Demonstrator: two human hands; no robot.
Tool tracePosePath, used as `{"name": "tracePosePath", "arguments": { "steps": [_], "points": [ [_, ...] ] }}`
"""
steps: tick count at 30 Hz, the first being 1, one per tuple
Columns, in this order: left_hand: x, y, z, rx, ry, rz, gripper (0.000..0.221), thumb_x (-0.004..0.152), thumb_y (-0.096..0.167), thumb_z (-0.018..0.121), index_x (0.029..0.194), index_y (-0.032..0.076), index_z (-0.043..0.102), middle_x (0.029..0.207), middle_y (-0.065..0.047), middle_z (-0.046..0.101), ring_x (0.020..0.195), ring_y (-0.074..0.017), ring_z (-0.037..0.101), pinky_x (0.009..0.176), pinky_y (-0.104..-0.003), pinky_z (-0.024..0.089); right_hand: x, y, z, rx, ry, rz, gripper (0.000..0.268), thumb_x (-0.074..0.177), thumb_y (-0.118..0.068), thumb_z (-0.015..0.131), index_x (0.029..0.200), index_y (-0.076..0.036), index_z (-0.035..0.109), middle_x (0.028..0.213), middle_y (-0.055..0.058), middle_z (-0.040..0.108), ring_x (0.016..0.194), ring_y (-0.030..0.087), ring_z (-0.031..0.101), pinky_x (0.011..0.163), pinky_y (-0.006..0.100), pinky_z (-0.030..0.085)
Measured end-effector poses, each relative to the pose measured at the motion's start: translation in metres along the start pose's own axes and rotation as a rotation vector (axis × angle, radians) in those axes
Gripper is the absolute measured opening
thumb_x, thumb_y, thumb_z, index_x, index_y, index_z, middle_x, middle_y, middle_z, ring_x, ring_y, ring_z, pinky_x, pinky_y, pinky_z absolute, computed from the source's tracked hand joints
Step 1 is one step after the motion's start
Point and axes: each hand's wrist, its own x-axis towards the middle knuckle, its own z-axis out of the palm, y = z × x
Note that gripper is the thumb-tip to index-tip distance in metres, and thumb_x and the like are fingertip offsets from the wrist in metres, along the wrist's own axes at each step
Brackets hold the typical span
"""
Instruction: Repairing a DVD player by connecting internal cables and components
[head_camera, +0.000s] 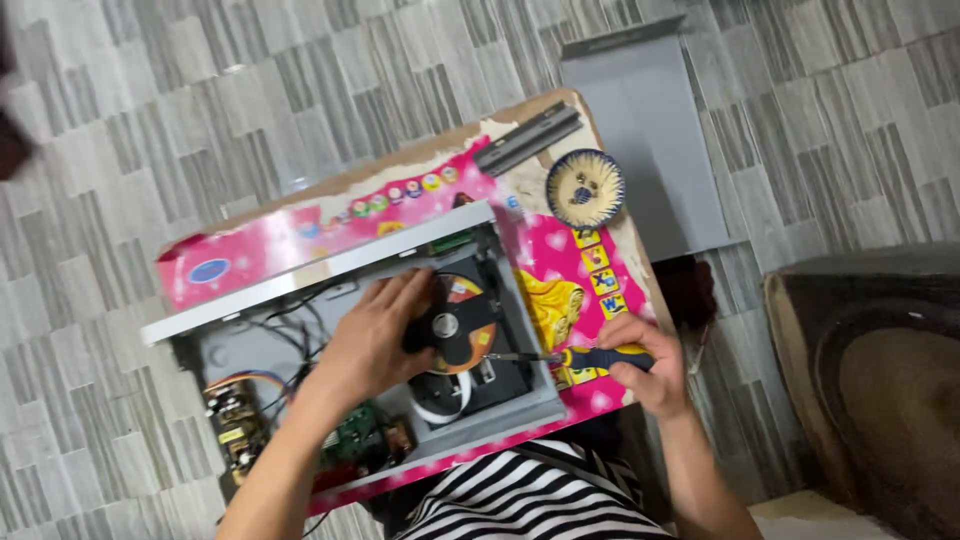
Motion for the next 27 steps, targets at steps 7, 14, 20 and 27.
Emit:
{"name": "tracePosePath", "arguments": {
  "steps": [7,14,20,27],
  "points": [
    [-0.008,-0.002,0.003,0.012,-0.053,-0.025,0.105,0.065,0.038,0.082,0.156,0.006,0.038,0.146,-0.016,0.053,0.131,-0.0382,0.052,0.102,-0.052,0.051,0.0,0.005,-0.006,-0.02,-0.093,0.048,0.029,0.075,-0.014,0.079,0.09,0.009,0.07,0.091,0.022,0.067,0.068,0.017,0.063,0.053,0.025,0.052],
    [-0.01,-0.009,0.013,0.038,-0.058,-0.028,0.105,0.07,0.042,0.077,0.159,0.006,0.034,0.15,-0.017,0.05,0.134,-0.0369,0.049,0.098,-0.053,0.054,-0.002,0.009,-0.011,-0.068,-0.133,0.113,0.026,0.076,-0.01,0.079,0.093,0.009,0.071,0.091,0.021,0.068,0.061,0.016,0.065,0.048,0.026,0.055],
    [-0.008,-0.021,0.028,0.079,-0.026,-0.026,0.109,0.067,0.049,0.077,0.159,0.009,0.035,0.151,-0.013,0.05,0.135,-0.034,0.049,0.095,-0.053,0.056,-0.004,0.01,-0.012,-0.089,-0.152,0.118,0.024,0.078,-0.005,0.077,0.095,0.01,0.069,0.091,0.022,0.066,0.06,0.017,0.066,0.048,0.026,0.056],
    [-0.007,-0.021,0.028,0.102,-0.029,-0.026,0.108,0.069,0.048,0.076,0.159,0.009,0.033,0.152,-0.014,0.049,0.135,-0.035,0.049,0.095,-0.055,0.056,-0.005,0.022,-0.021,-0.076,-0.15,0.116,0.025,0.079,-0.005,0.076,0.097,0.012,0.069,0.09,0.022,0.065,0.058,0.016,0.065,0.048,0.026,0.056]
  ]
}}
